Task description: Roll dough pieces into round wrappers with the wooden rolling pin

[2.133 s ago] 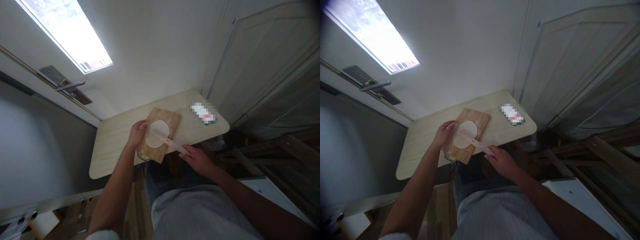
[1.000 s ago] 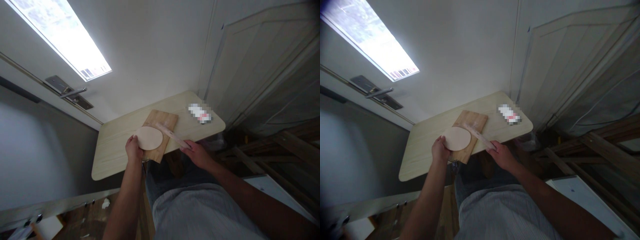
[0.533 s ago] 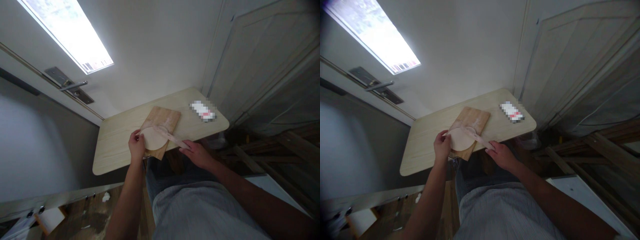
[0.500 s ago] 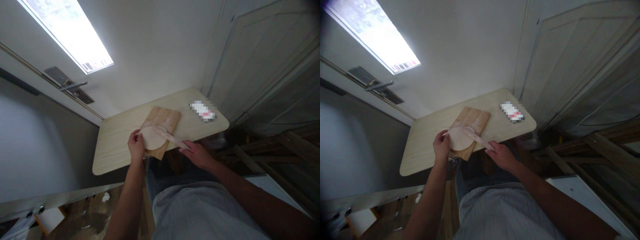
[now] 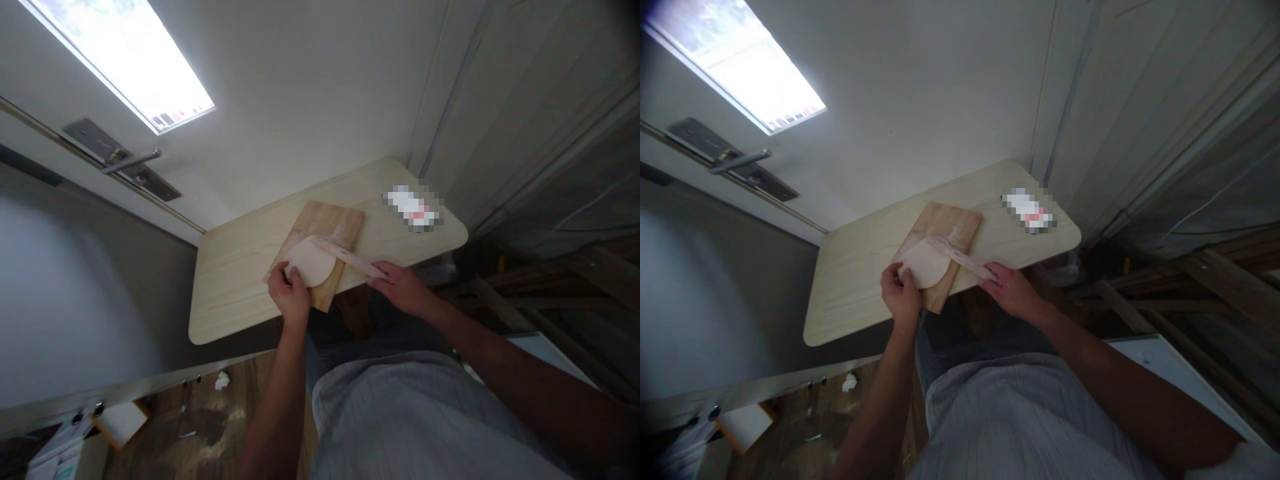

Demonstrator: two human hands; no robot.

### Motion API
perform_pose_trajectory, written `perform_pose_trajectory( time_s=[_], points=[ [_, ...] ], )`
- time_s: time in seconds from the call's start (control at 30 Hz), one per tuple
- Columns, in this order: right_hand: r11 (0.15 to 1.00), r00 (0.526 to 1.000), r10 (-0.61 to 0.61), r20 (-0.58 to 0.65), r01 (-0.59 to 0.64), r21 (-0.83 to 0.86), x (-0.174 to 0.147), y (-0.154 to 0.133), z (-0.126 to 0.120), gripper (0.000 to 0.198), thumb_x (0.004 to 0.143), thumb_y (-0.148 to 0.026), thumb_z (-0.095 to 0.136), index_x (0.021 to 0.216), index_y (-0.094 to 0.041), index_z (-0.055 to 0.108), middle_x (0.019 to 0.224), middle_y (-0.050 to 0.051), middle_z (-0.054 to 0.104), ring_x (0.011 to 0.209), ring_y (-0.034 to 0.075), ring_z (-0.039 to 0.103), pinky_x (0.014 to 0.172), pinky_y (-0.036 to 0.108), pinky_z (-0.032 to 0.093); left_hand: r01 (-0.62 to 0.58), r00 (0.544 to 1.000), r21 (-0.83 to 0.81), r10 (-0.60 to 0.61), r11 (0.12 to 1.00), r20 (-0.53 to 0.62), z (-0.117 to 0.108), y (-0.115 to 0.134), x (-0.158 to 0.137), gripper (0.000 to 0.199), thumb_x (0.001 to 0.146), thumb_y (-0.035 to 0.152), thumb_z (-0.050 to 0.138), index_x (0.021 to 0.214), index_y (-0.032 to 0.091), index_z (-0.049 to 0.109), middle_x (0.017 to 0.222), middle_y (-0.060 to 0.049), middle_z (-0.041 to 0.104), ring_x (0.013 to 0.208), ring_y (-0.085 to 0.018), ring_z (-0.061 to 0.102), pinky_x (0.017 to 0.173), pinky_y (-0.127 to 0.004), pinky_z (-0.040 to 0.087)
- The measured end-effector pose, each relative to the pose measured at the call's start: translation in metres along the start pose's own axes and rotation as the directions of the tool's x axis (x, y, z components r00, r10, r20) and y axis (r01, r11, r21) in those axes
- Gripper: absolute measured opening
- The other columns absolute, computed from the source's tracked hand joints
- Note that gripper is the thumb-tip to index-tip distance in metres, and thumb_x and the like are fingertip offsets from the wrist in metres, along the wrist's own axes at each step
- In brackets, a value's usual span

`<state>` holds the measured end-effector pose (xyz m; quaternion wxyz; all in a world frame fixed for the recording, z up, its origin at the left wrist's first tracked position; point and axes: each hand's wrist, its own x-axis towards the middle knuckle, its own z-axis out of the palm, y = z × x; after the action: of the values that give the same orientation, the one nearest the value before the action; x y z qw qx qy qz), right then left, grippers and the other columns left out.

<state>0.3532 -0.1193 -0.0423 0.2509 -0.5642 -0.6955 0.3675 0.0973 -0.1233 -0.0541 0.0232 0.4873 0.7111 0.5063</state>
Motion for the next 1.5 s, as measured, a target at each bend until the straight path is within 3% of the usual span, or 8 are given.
perform_pose_trajectory(
  time_s=[0.37,0.5,0.6,0.77,0.9,1.1,1.27,1.5],
  points=[
    [0.97,0.986,-0.121,-0.118,0.093,-0.225,0.054,0.002,-0.017,0.034,0.091,-0.043,0.057,0.113,-0.019,0.066,0.094,0.008,0.073,0.082,0.023,0.065,0.072,0.031,0.045,-0.218,0.976,0.135,0.217,0.966,0.028,-0.013,-0.015,-0.026,0.022,0.094,0.032,0.055,0.106,0.017,0.066,0.099,-0.011,0.069,0.099,-0.024,0.06,0.091,-0.039,0.046],
    [0.906,0.918,-0.262,-0.297,0.128,-0.404,0.113,0.006,-0.016,0.035,0.094,-0.037,0.049,0.117,-0.013,0.06,0.11,0.018,0.068,0.103,0.031,0.058,0.086,0.04,0.044,-0.195,0.981,0.106,0.195,0.975,0.012,-0.012,-0.018,-0.023,0.02,0.094,0.031,0.056,0.106,0.019,0.067,0.1,-0.01,0.069,0.099,-0.023,0.06,0.091,-0.038,0.047],
    [0.88,0.923,-0.256,-0.289,0.098,-0.464,0.132,0.008,-0.008,0.033,0.095,-0.033,0.045,0.117,-0.011,0.058,0.106,0.02,0.067,0.099,0.032,0.057,0.086,0.042,0.042,-0.12,0.993,0.08,0.12,0.99,0.003,-0.015,-0.018,-0.022,0.017,0.093,0.033,0.058,0.1,0.021,0.069,0.098,-0.008,0.07,0.096,-0.022,0.062,0.092,-0.039,0.046],
    [0.785,0.89,-0.292,-0.35,0.013,-0.62,0.091,0.011,0.014,0.035,0.095,-0.038,0.047,0.113,-0.012,0.059,0.108,0.021,0.065,0.104,0.034,0.052,0.09,0.046,0.036,-0.057,0.998,0.131,0.058,0.99,-0.007,-0.026,-0.016,-0.029,0.016,0.093,0.032,0.056,0.098,0.024,0.069,0.098,-0.004,0.072,0.098,-0.021,0.064,0.115,-0.051,0.026],
    [0.775,0.869,-0.303,-0.392,-0.015,-0.632,0.059,0.011,0.022,0.033,0.094,-0.033,0.048,0.118,-0.012,0.058,0.114,0.021,0.064,0.11,0.034,0.05,0.095,0.047,0.031,-0.095,0.991,0.153,0.079,0.984,0.107,-0.034,-0.012,-0.019,0.027,0.087,0.036,0.063,0.11,0.023,0.07,0.095,-0.006,0.071,0.097,-0.024,0.063,0.107,-0.049,0.036],
    [0.796,0.882,-0.281,-0.378,-0.005,-0.606,0.073,0.004,0.019,0.032,0.094,-0.028,0.05,0.12,-0.013,0.059,0.118,0.021,0.066,0.115,0.035,0.047,0.102,0.051,0.023,-0.047,0.969,0.064,0.03,0.997,0.246,-0.007,-0.011,0.035,0.028,0.08,0.028,0.062,0.105,0.024,0.076,0.084,-0.004,0.07,0.083,-0.023,0.063,0.091,-0.042,0.048],
    [0.777,0.884,-0.295,-0.364,0.0,-0.629,0.08,0.004,0.018,0.031,0.094,-0.028,0.049,0.119,-0.014,0.059,0.118,0.02,0.066,0.116,0.034,0.047,0.103,0.053,0.022,0.034,0.989,0.115,-0.05,0.993,0.139,0.006,-0.013,0.049,0.03,0.08,0.029,0.06,0.104,0.022,0.077,0.087,-0.006,0.071,0.083,-0.024,0.063,0.087,-0.042,0.05],
    [0.779,0.882,-0.301,-0.363,0.008,-0.627,0.073,0.008,0.019,0.032,0.095,-0.028,0.049,0.121,-0.012,0.058,0.119,0.02,0.066,0.114,0.033,0.05,0.104,0.052,0.024,0.05,0.993,0.259,-0.075,0.965,0.09,-0.025,-0.006,0.014,0.03,0.08,0.036,0.065,0.105,0.024,0.075,0.079,-0.006,0.07,0.091,-0.029,0.062,0.087,-0.047,0.049]
  ],
)
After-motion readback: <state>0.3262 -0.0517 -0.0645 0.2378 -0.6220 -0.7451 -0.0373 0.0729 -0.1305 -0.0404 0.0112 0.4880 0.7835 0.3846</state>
